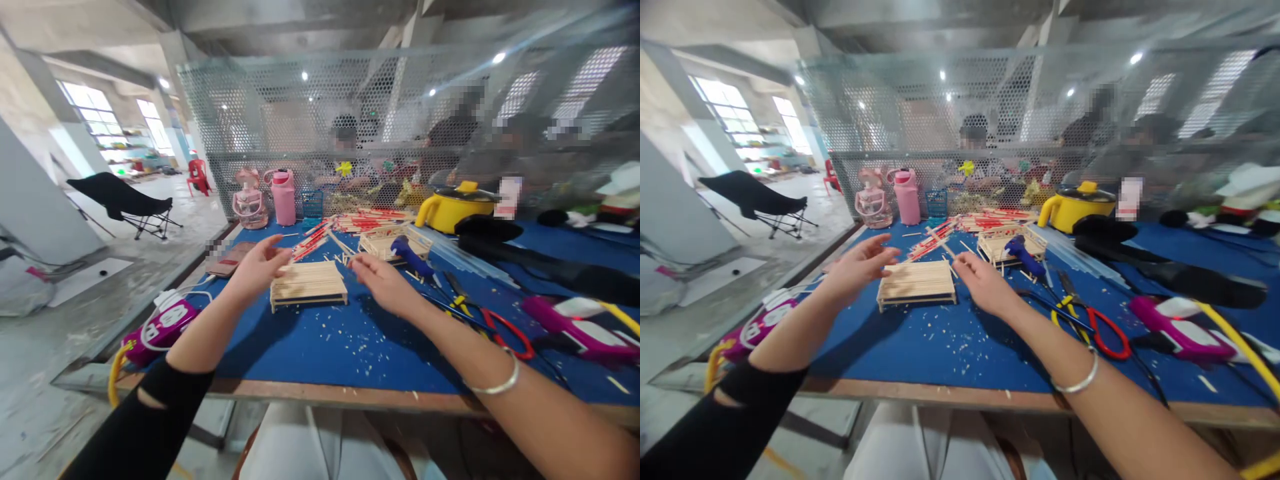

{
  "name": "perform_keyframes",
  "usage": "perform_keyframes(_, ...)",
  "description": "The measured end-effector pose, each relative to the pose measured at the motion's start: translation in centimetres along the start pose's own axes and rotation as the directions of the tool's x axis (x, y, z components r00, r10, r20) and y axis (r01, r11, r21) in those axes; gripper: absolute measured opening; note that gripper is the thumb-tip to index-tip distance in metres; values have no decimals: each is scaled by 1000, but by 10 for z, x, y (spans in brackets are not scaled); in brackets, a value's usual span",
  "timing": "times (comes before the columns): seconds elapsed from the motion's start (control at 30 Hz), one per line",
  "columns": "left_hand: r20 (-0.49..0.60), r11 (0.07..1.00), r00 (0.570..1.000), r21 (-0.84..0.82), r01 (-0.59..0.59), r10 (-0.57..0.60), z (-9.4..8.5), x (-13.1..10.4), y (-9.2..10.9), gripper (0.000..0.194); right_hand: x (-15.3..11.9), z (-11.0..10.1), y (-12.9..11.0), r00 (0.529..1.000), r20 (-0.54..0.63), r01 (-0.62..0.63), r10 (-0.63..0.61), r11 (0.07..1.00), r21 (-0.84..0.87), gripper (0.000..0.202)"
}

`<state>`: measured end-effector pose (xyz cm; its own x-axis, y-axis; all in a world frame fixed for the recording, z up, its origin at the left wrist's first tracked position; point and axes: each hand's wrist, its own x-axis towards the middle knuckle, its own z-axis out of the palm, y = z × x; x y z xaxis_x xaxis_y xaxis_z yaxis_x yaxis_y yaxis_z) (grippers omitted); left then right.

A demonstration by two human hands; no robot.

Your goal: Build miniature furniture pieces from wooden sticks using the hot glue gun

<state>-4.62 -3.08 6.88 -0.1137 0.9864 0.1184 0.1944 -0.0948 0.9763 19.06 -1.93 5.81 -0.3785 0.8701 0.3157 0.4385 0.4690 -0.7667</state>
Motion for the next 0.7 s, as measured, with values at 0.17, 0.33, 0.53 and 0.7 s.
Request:
perform_keyframes(0.17, -112, 921, 966, 292, 258, -235, -32, 50, -42, 38, 27, -11, 32, 988, -94, -120, 119, 993, 0, 9)
perform_keyframes(0.33, 115, 947, 951, 185, 263, -286, -16, 54, -38, 36, 13, -16, 36, 989, -125, -97, 79, 985, -140, 29)
perform_keyframes(0.53, 164, 974, 985, -212, 79, -44, -5, 32, -28, 51, -3, -21, 20, 957, -279, -1, -77, 963, -269, 19)
perform_keyframes(0.7, 117, 937, 987, -344, -63, 109, 7, 5, -32, 35, -8, -13, 15, 822, -323, 241, -469, 801, -549, 8)
